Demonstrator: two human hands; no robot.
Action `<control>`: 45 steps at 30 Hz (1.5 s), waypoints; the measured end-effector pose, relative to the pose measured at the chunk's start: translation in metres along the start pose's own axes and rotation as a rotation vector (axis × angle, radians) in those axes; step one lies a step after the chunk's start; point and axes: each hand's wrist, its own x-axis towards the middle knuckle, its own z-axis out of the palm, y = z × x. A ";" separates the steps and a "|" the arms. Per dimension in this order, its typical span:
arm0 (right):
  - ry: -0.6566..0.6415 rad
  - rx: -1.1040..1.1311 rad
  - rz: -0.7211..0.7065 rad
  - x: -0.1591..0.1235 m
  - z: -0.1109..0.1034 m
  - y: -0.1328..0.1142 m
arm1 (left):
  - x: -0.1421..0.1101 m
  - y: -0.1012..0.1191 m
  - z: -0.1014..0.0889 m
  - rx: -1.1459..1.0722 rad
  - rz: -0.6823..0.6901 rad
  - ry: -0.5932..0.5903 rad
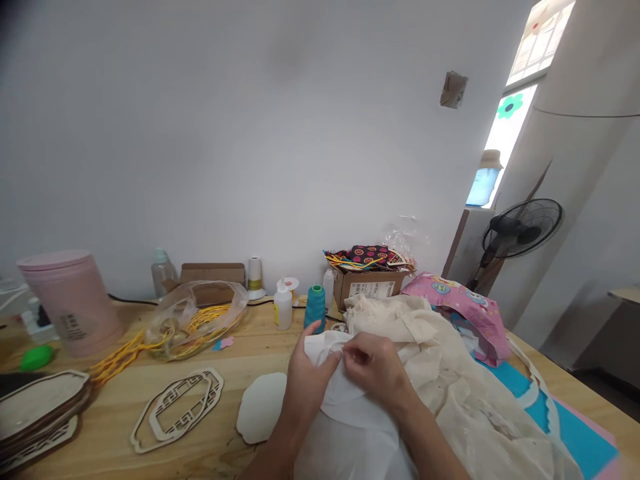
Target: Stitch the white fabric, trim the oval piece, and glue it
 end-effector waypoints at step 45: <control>-0.011 -0.188 -0.204 -0.002 -0.001 0.004 | 0.002 0.000 0.000 -0.074 -0.032 -0.034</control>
